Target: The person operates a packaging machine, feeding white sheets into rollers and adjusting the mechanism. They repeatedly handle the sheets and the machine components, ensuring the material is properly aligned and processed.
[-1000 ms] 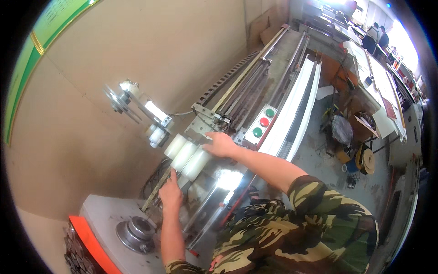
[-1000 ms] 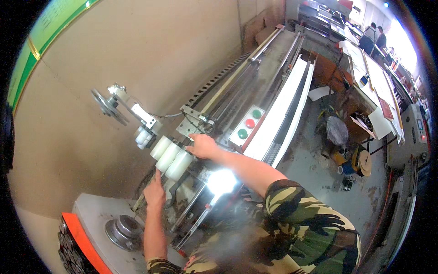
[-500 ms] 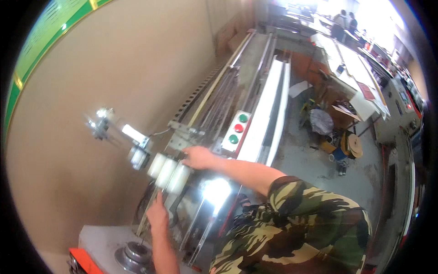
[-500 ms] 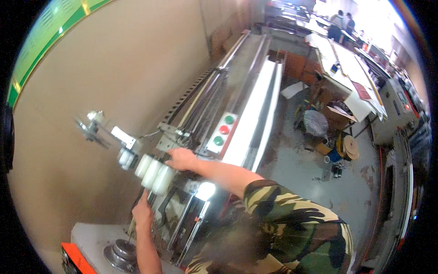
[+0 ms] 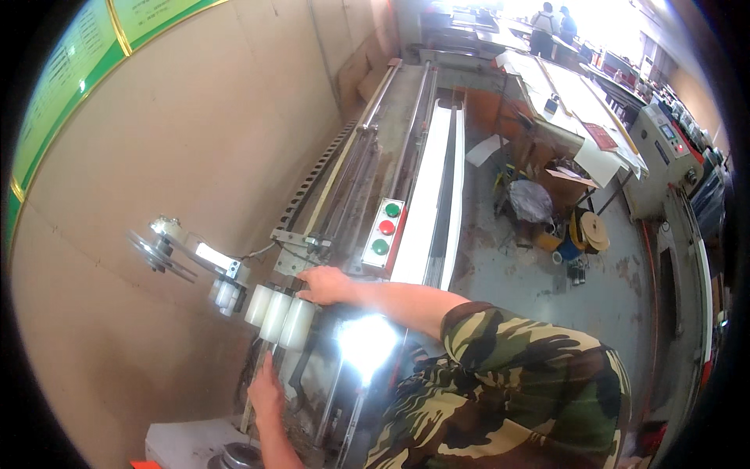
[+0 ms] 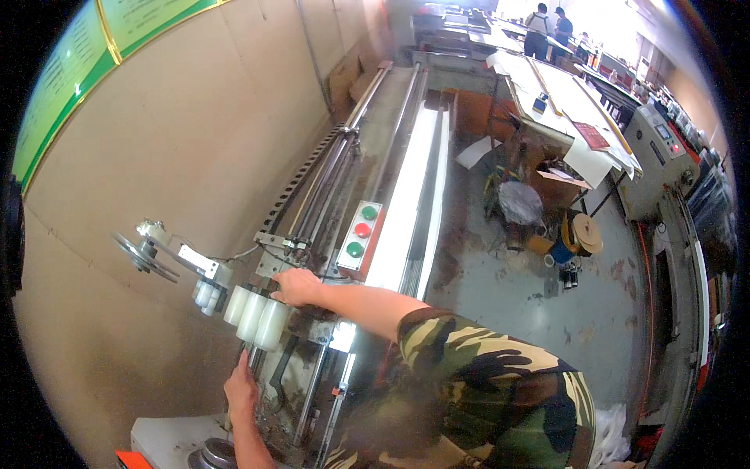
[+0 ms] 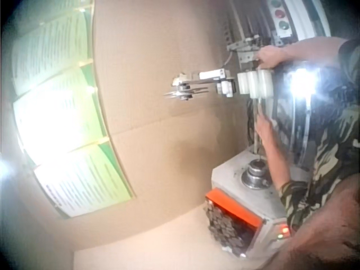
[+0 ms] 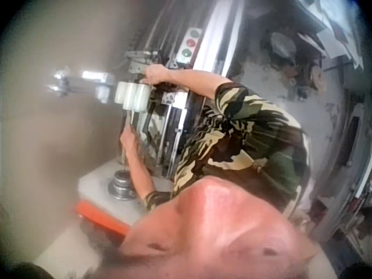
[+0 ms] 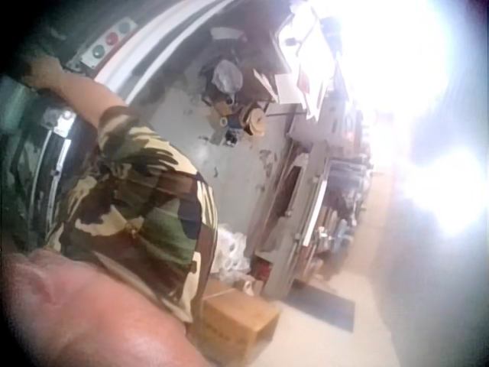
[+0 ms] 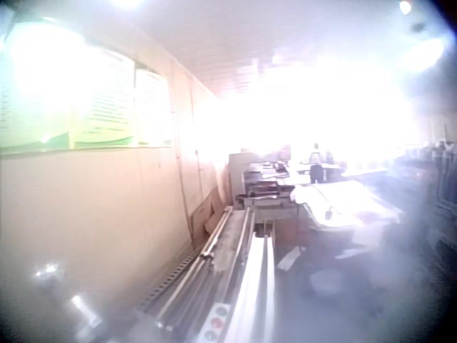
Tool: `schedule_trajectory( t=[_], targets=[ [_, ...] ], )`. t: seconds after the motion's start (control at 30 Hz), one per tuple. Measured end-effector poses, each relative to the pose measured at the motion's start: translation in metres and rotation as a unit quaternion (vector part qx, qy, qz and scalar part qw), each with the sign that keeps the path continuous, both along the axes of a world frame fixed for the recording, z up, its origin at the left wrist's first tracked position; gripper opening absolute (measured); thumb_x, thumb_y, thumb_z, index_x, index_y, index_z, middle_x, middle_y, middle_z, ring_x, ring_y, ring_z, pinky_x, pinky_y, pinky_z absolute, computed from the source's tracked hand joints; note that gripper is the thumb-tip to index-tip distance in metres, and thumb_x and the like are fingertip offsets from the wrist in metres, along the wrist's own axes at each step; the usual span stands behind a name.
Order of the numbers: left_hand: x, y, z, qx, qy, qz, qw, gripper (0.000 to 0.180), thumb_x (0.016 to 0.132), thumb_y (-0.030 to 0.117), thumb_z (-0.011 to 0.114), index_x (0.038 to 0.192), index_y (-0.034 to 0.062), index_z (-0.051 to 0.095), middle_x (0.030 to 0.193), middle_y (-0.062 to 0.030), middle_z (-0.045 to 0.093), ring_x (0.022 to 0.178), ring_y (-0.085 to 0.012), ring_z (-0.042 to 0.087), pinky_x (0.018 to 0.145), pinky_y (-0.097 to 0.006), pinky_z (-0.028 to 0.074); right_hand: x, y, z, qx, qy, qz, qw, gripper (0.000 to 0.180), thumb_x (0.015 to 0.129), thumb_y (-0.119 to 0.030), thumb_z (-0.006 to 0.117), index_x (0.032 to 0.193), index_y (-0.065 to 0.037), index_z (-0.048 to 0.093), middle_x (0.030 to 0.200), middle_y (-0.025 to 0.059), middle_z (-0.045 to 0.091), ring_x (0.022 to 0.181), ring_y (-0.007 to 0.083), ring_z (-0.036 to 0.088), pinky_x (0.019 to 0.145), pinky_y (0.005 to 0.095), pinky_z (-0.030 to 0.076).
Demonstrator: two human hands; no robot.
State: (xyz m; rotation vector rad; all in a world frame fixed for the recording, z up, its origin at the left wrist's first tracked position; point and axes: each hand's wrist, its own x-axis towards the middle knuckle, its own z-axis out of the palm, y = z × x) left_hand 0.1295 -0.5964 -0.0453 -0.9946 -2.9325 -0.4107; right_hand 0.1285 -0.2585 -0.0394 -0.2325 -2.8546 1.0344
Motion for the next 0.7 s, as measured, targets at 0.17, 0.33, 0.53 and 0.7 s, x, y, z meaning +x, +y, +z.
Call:
schedule_trajectory(
  t=[0.17,0.33,0.53,0.7],
  targets=[
    [-0.012,-0.013,-0.026,0.186,-0.027,0.029,0.982,0.027,0.1,0.02,0.052,0.113,0.0058,0.071,0.086,-0.0195,0.069,0.075,-0.039,0.065,0.072,-0.049,0.05,0.004,-0.002,0.01,0.005,-0.007,0.0,1.0,0.056,0.088,-0.043,0.067,0.131,-0.008,0.063,0.117,0.0225,0.069,0.11,0.0403,0.066,0.095,0.0487,0.053],
    [-0.035,-0.021,-0.031,0.153,-0.222,0.094,0.958,0.033,0.1,0.027,0.054,0.091,-0.0011,0.069,0.068,-0.0134,0.065,0.061,-0.0275,0.06,0.064,-0.041,0.048,0.001,0.002,0.002,0.01,0.001,-0.006,1.0,0.056,0.088,-0.043,0.067,0.131,-0.008,0.064,0.119,0.0211,0.069,0.112,0.0389,0.066,0.096,0.0483,0.053],
    [-0.034,-0.001,0.001,0.209,-0.417,0.16,0.87,0.041,0.1,0.033,0.055,0.075,0.0033,0.066,0.06,-0.002,0.058,0.054,-0.011,0.052,0.051,-0.028,0.039,-0.001,0.007,0.001,0.02,-0.021,-0.003,1.0,0.058,0.088,-0.044,0.066,0.132,-0.007,0.063,0.121,0.0201,0.069,0.115,0.0383,0.065,0.098,0.0477,0.052],
    [-0.048,-0.01,-0.01,0.207,-0.435,0.136,0.865,0.038,0.098,0.032,0.059,0.072,0.0052,0.066,0.06,-0.001,0.058,0.049,-0.0109,0.049,0.046,-0.028,0.035,-0.004,0.007,0.008,0.041,-0.044,0.01,0.998,0.054,0.09,-0.044,0.065,0.135,-0.015,0.062,0.122,0.0184,0.069,0.115,0.0367,0.065,0.099,0.0488,0.051]
  ],
)
